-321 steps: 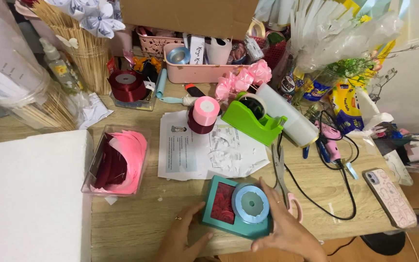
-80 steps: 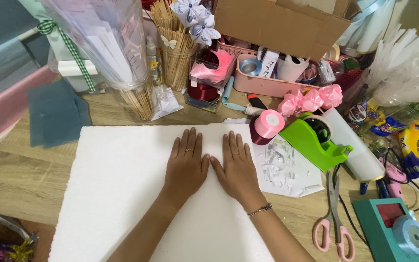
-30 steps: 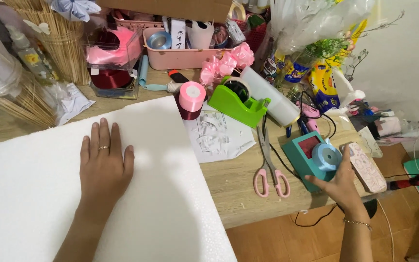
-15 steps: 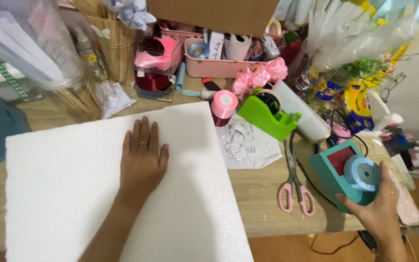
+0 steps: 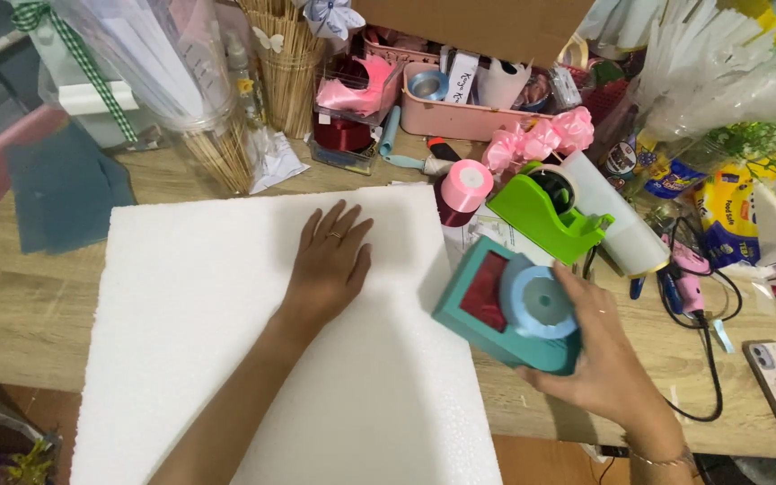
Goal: The person handles a roll of blue tape and a teal box on a cluttered table. They then position the box on a large white foam sheet and use a utility knife to cut the foam along the edge of the box.
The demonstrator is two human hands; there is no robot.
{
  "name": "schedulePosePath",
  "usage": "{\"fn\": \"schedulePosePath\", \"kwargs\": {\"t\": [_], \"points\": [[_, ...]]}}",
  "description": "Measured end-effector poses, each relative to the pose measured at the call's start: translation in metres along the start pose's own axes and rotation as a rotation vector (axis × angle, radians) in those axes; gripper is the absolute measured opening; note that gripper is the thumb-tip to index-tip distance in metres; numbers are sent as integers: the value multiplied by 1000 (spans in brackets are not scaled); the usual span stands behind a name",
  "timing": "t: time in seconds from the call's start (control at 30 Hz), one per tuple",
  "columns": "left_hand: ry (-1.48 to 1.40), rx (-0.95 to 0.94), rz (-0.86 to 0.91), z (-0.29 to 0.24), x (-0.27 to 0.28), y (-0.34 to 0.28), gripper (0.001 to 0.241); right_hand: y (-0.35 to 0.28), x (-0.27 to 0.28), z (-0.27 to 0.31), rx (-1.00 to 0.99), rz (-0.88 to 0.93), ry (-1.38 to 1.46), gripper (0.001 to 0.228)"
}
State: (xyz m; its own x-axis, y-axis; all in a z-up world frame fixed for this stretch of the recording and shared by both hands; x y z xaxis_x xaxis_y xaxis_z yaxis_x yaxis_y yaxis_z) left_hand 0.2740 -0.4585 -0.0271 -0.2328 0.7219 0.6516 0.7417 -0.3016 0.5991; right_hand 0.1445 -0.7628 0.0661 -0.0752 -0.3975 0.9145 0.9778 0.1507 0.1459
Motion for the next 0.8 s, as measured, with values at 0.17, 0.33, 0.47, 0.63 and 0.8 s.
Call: {"fn": "schedulePosePath", "kwargs": {"t": [0.17, 0.33, 0.47, 0.63, 0.8], "points": [[-606, 690, 414, -65, 40, 27, 67, 36, -14, 52, 105, 112, 65, 125], [-732, 1037, 485, -53, 36, 14, 101, 60, -19, 81, 190, 187, 114, 117], [-967, 997, 393, -55, 47, 9, 48, 73, -26, 80, 273, 213, 217, 114], [-884, 1043, 354, -46, 55, 7, 55, 84, -25, 99, 250, 113, 205, 93], [-820, 1004, 399, -53, 64, 1, 90, 90, -31, 87, 171, -107, 315, 68]]}}
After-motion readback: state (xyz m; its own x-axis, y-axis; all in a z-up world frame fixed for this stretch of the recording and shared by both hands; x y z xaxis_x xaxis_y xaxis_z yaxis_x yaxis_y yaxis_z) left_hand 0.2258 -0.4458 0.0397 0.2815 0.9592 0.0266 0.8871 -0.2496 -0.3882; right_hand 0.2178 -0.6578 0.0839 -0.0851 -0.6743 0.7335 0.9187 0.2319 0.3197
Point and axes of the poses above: each hand's wrist, its own y-axis towards the middle knuckle, its own x-axis out of the back of the hand, z = x × y, the point moved 5 cm from there along y, towards the middle knuckle, and after that the axes turned 5 degrees about -y, right-handed, at the moved point
